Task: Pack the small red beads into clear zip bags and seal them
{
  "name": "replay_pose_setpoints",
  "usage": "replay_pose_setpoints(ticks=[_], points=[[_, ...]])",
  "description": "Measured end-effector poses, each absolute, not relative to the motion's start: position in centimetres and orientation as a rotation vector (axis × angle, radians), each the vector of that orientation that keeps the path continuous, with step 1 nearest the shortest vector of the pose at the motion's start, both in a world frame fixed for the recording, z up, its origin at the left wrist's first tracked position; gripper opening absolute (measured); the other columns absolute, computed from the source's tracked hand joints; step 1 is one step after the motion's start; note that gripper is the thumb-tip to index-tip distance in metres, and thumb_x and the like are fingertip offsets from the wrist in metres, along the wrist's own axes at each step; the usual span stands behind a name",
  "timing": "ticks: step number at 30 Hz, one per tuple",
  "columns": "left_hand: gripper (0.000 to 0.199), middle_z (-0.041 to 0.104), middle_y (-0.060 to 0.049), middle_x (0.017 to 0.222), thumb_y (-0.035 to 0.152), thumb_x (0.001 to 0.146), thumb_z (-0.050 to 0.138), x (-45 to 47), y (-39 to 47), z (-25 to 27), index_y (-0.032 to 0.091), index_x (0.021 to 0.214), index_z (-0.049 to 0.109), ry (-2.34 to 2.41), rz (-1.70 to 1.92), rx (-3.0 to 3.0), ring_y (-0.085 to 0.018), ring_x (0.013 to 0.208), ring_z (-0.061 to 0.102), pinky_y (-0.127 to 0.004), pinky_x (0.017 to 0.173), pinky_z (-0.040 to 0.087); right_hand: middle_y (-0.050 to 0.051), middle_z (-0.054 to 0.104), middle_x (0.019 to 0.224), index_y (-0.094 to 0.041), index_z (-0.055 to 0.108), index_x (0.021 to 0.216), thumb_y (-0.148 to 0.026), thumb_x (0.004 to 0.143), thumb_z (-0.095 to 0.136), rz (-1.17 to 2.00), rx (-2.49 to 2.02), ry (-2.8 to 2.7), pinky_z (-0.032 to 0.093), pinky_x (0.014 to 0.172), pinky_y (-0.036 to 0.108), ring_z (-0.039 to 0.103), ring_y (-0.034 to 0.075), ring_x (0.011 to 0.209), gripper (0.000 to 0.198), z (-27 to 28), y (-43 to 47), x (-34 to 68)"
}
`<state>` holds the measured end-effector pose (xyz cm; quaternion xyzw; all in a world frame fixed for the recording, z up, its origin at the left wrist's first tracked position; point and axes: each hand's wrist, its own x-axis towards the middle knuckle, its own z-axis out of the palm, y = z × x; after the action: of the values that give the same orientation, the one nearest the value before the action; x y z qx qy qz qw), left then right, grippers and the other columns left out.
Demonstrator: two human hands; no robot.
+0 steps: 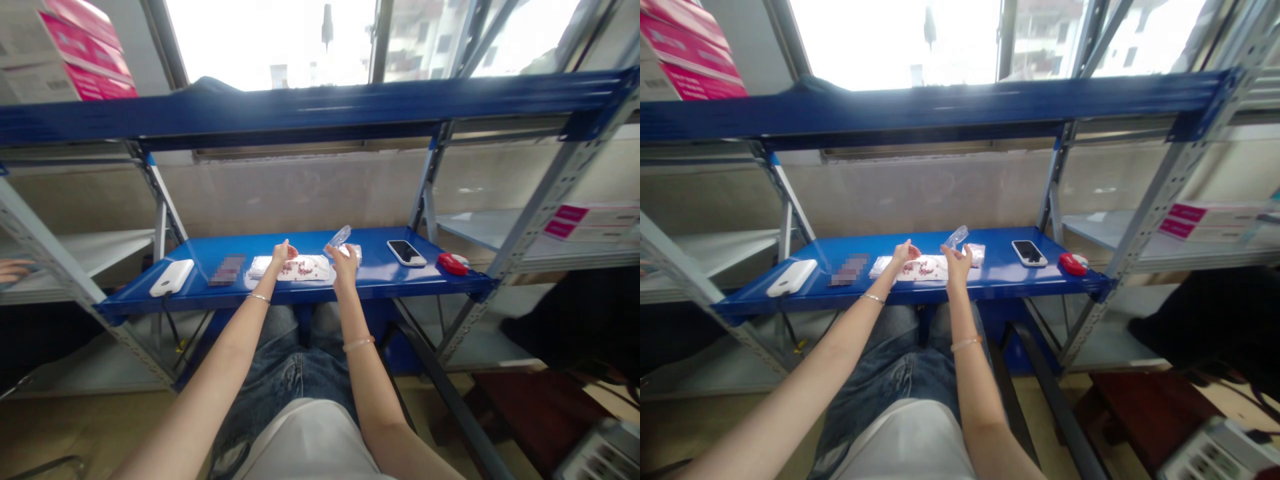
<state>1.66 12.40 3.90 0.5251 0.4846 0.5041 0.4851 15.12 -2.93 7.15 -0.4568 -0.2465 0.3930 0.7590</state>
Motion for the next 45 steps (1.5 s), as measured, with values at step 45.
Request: replay_pose_setpoints(ticks=[45], points=[[0.019,0.068,-0.004,0.068,0.033,0.064,0.071,-3.7,-1.7,6.8,0.015,0.07,0.07,0.94,1.406,1.432,-0.013,0.065,0.059,-0.022,0.061,0.043,0.003,0.068,0.06,-0.013,0.069,0.073,-0.036,0.062,0.072,1.176,-0.955,-1.661,0.048,0.059,0.025,0.063,0.015,0.057,0.026,7.4,-5.2,15.9]])
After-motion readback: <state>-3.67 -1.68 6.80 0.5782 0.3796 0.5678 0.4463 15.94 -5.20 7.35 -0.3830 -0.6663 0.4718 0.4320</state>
